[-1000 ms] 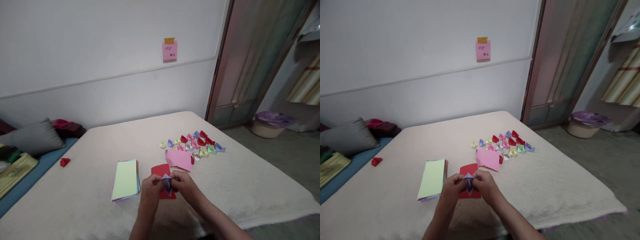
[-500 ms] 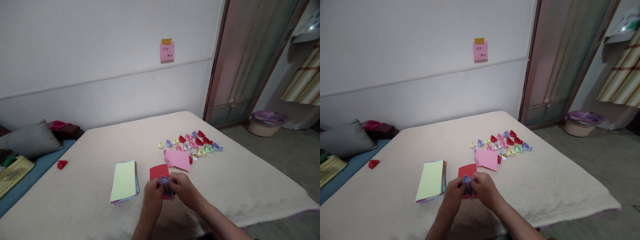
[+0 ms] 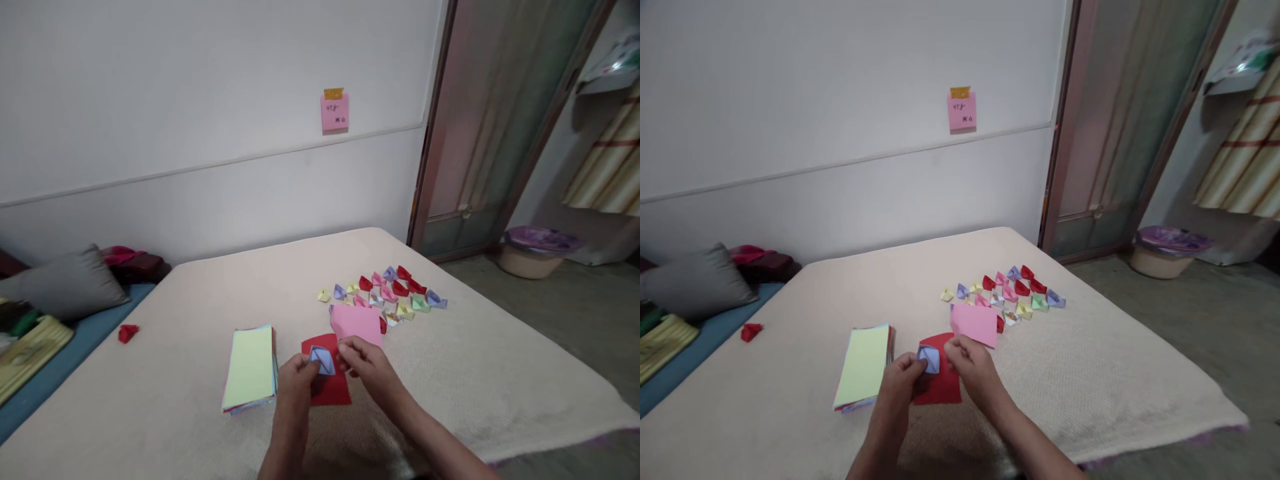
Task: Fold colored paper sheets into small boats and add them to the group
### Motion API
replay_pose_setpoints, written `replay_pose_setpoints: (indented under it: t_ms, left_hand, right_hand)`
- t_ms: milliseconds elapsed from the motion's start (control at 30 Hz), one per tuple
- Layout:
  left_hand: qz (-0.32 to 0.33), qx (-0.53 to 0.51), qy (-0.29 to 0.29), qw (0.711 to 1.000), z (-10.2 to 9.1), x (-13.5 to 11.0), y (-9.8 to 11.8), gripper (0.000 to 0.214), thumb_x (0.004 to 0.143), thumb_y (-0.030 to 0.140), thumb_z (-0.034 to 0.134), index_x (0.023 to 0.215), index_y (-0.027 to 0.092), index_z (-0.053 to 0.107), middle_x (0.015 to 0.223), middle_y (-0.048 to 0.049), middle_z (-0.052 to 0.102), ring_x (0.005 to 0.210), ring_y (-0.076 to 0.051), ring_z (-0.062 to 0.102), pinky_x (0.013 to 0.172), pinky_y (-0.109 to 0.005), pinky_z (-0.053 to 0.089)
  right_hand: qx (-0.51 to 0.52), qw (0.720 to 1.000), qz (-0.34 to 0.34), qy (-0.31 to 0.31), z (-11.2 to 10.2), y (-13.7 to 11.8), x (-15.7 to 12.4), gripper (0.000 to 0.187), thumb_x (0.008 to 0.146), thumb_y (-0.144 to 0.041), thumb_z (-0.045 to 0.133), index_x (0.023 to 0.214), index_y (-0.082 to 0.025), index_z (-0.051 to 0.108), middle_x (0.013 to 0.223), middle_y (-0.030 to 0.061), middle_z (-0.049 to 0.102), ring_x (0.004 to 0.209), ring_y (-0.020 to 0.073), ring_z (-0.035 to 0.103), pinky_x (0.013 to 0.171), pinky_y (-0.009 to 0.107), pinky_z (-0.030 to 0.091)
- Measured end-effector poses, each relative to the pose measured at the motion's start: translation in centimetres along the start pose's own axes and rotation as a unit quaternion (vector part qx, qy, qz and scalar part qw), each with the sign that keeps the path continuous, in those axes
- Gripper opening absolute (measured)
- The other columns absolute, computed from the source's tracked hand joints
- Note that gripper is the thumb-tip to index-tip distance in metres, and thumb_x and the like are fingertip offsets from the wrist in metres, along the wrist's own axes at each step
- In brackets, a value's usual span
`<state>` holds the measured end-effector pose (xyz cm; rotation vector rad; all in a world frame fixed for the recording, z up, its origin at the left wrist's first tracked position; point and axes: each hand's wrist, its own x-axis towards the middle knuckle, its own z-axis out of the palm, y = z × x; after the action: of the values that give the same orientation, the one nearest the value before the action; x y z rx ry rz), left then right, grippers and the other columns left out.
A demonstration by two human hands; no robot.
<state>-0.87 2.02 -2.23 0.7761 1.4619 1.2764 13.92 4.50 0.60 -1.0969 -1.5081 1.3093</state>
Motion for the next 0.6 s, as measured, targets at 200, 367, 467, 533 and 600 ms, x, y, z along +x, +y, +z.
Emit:
replay_pose_setpoints:
  t_ms: [200, 367, 467, 533, 600]
  left_hand:
    - [0.049, 0.024, 0.011, 0.998, 0.6, -0.8, 0.7, 0.021, 0.060, 0.035, 0.068, 0.058, 0.016, 0.059, 0.045, 0.0028, 0.056, 0.043, -0.010, 0.048, 0.044, -0.021, 0.039]
    - [0.077, 0.096, -0.004, 0.992, 1.4, -1.2, 0.7, 0.026, 0.062, 0.042, 0.068, 0.057, 0.017, 0.060, 0.047, 0.0028, 0.057, 0.046, -0.013, 0.052, 0.047, -0.023, 0.043]
    - [0.079, 0.094, -0.034, 0.992, 1.6, -1.0, 0.3, 0.031, 0.066, 0.047, 0.066, 0.073, 0.016, 0.065, 0.056, 0.0000, 0.063, 0.052, -0.015, 0.056, 0.049, -0.024, 0.044]
    - [0.081, 0.079, -0.025, 0.993, 1.7, -0.7, 0.0, 0.040, 0.063, 0.052, 0.067, 0.080, 0.016, 0.065, 0.060, -0.0018, 0.066, 0.055, -0.016, 0.059, 0.048, -0.024, 0.043]
    - [0.072, 0.076, -0.007, 0.994, 1.6, -0.4, -0.3, 0.045, 0.060, 0.056, 0.068, 0.080, 0.016, 0.064, 0.063, -0.0028, 0.067, 0.059, -0.018, 0.060, 0.050, -0.024, 0.044]
  right_hand:
    - [-0.308, 0.926, -0.197, 0.098, 0.9, 0.3, -1.1, 0.009, 0.080, -0.025, 0.056, 0.075, -0.020, 0.062, 0.076, 0.0040, 0.061, 0.071, 0.0181, 0.055, 0.063, 0.027, 0.037]
    - [-0.426, 0.855, -0.264, 0.136, 1.6, 1.0, -1.3, 0.020, 0.078, -0.012, 0.051, 0.060, -0.019, 0.053, 0.063, 0.0019, 0.057, 0.061, 0.0156, 0.050, 0.057, 0.029, 0.028]
    - [-0.437, 0.839, -0.282, 0.160, 1.3, 1.3, -0.8, 0.019, 0.077, -0.010, 0.049, 0.060, -0.019, 0.051, 0.062, 0.0011, 0.056, 0.060, 0.0147, 0.049, 0.057, 0.029, 0.026]
    - [-0.446, 0.831, -0.286, 0.171, 0.7, 1.5, -0.4, 0.019, 0.078, -0.012, 0.048, 0.061, -0.019, 0.051, 0.063, 0.0011, 0.056, 0.060, 0.0148, 0.049, 0.057, 0.029, 0.026]
    - [-0.460, 0.823, -0.276, 0.186, -0.3, 1.6, 0.1, 0.019, 0.080, -0.011, 0.047, 0.062, -0.019, 0.051, 0.064, 0.0012, 0.056, 0.061, 0.0150, 0.048, 0.057, 0.029, 0.026]
